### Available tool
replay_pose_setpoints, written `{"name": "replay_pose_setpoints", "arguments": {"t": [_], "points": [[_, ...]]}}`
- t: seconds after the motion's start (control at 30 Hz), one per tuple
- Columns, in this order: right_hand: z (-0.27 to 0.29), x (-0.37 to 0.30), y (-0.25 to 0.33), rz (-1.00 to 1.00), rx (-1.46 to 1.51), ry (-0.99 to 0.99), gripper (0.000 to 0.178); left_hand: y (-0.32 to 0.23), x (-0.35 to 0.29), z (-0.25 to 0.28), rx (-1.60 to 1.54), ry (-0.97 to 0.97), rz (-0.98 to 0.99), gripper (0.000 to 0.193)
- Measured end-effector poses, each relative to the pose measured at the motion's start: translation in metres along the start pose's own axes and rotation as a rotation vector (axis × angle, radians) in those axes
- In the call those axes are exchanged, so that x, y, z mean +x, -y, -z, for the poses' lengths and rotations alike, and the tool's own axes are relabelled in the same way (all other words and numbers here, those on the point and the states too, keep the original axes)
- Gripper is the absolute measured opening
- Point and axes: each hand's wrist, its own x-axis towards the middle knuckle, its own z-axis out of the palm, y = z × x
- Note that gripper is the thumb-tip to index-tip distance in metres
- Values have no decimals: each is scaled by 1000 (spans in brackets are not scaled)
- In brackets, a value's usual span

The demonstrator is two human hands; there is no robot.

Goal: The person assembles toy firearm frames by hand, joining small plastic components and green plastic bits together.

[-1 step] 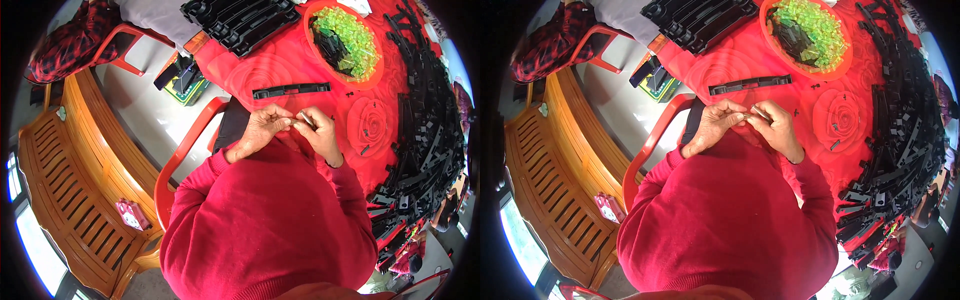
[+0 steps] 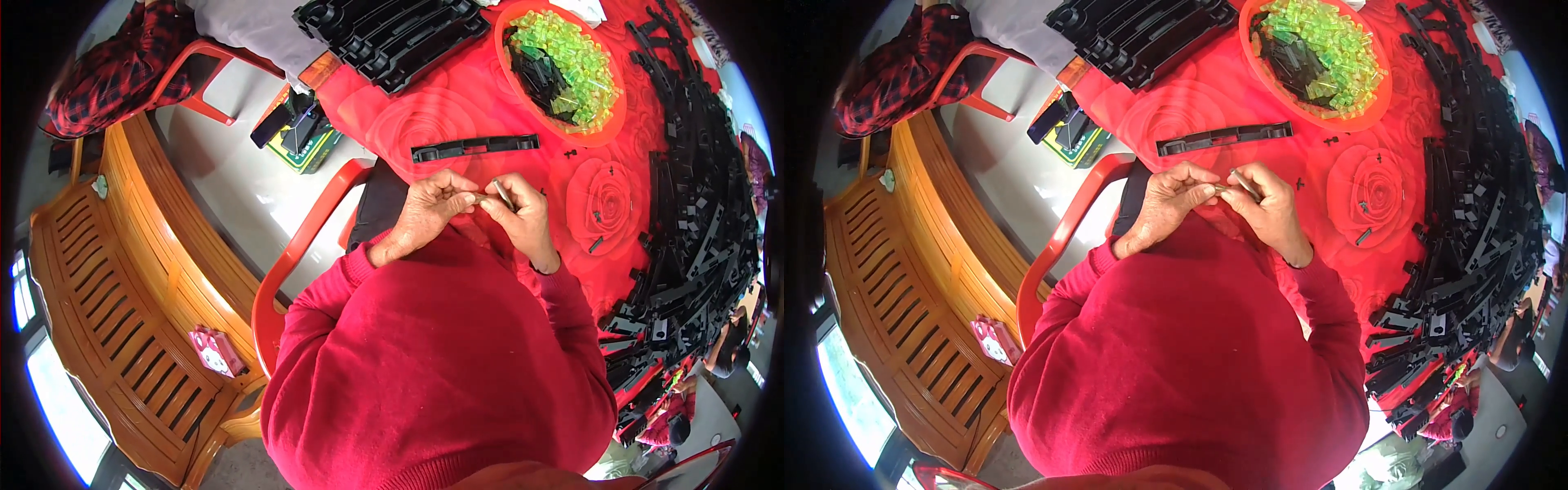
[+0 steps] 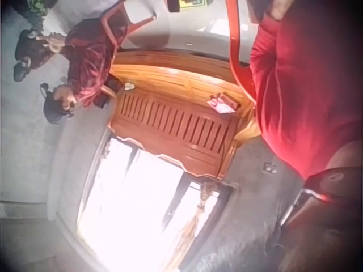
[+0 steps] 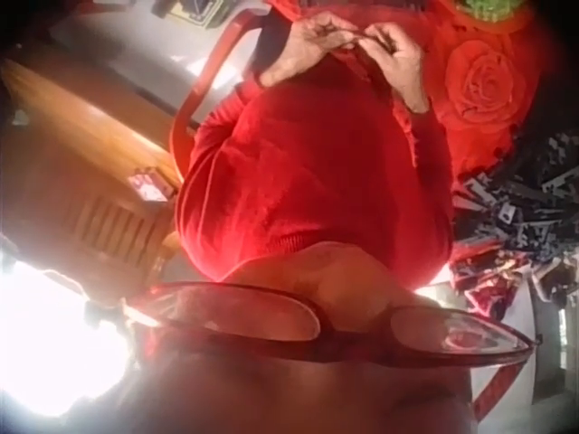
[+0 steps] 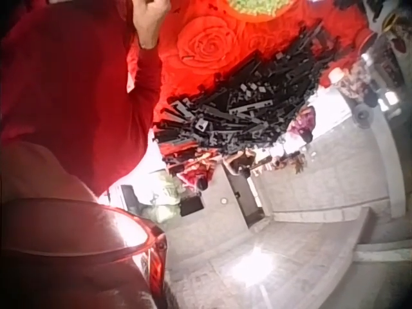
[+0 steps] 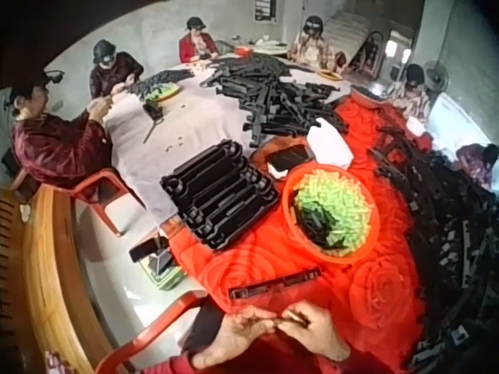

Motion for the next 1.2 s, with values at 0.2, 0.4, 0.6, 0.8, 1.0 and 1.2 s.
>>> {"name": "replay_pose_setpoints", "arguments": {"t": [0.2,0.4,0.6,0.8,1.0,1.2], "points": [[3,7,-12,-150,298,-186,12,-8,10,0,992,-204,-662,21],[10,51,-19,175,-257,-267,10,-8,26,21,1459,-281,-706,33],[6,59,-22,238,-495,-130,13,-8,36,26,1523,-218,-552,30],[11,61,-19,224,-551,-90,11,-12,41,27,1567,-202,-518,28],[15,64,-14,228,-566,28,12,-11,40,25,1559,-219,-520,29],[27,65,-10,203,-583,79,10,-9,40,26,1502,-209,-533,31]]}}
